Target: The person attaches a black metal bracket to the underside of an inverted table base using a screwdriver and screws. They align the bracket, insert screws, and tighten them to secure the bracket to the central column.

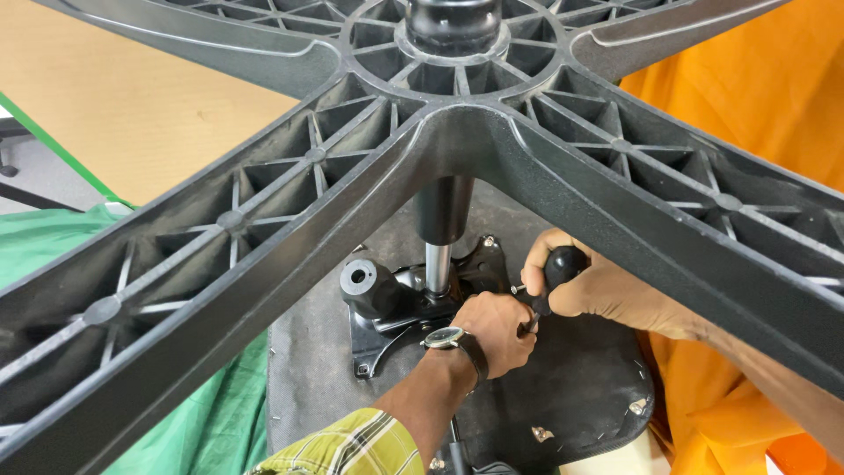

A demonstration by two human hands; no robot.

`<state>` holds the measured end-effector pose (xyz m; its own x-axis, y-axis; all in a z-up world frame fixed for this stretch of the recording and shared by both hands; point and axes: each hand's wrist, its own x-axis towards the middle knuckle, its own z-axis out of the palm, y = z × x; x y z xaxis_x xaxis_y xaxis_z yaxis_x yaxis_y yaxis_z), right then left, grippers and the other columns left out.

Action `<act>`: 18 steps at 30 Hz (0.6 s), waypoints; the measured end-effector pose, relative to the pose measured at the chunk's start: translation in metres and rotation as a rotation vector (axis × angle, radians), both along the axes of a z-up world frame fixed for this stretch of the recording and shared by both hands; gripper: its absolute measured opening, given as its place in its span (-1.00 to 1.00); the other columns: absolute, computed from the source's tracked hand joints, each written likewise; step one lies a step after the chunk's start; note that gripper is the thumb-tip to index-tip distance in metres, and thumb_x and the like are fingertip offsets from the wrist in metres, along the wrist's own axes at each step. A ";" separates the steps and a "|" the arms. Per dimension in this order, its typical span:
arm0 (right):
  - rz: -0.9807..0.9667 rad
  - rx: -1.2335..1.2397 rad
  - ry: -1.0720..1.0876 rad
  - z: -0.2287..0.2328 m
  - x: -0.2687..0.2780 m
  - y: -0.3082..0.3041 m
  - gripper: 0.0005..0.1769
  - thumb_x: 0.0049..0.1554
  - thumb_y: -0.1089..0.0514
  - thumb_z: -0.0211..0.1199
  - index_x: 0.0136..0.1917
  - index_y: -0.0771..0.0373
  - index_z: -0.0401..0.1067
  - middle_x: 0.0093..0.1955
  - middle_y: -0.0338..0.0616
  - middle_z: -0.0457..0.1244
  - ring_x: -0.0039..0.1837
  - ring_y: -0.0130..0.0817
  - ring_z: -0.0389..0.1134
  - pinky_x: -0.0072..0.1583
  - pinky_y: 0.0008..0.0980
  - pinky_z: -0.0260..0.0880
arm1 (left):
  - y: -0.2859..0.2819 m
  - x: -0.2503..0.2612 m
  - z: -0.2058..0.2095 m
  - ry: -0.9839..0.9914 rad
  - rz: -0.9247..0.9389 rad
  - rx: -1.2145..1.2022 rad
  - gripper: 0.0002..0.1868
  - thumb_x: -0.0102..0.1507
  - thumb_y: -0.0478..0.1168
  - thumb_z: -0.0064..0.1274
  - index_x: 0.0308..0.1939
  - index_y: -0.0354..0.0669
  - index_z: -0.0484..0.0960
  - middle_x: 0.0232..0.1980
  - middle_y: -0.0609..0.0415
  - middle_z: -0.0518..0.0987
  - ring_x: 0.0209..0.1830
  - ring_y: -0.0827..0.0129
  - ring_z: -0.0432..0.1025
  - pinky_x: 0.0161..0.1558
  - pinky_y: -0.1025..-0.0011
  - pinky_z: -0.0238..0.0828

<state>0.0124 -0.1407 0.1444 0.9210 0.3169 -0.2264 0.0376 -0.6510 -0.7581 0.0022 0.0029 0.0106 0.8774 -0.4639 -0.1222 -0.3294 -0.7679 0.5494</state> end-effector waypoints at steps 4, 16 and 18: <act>0.025 -0.137 -0.180 -0.001 0.000 0.005 -0.84 -0.14 0.07 0.45 -0.32 0.17 0.62 -0.45 -0.28 0.33 -0.38 -0.49 0.29 -0.27 -0.47 0.26 | 0.001 -0.003 -0.003 -0.059 0.026 -0.056 -0.81 0.17 -0.17 0.03 -0.36 -0.17 0.71 -0.27 -0.16 0.65 -0.24 -0.07 0.56 -0.11 0.12 0.51; -0.241 -0.389 0.192 0.009 -0.002 0.018 -0.66 0.15 0.01 0.26 -0.06 0.38 0.48 -0.53 0.07 0.25 -0.60 -0.23 0.20 -0.53 -0.27 0.14 | 0.001 -0.005 -0.001 -0.043 0.026 -0.107 -0.80 0.12 -0.16 0.12 -0.28 -0.16 0.73 -0.22 -0.15 0.67 -0.18 -0.02 0.57 -0.04 0.17 0.50; -0.162 -0.460 0.205 0.012 -0.002 0.016 -0.72 0.14 0.04 0.27 -0.02 0.31 0.49 -0.49 0.03 0.27 -0.57 -0.27 0.23 -0.50 -0.30 0.18 | 0.000 -0.002 -0.001 -0.054 0.007 -0.105 -0.79 0.11 -0.14 0.14 -0.29 -0.17 0.73 -0.21 -0.14 0.67 -0.17 -0.01 0.57 -0.04 0.18 0.50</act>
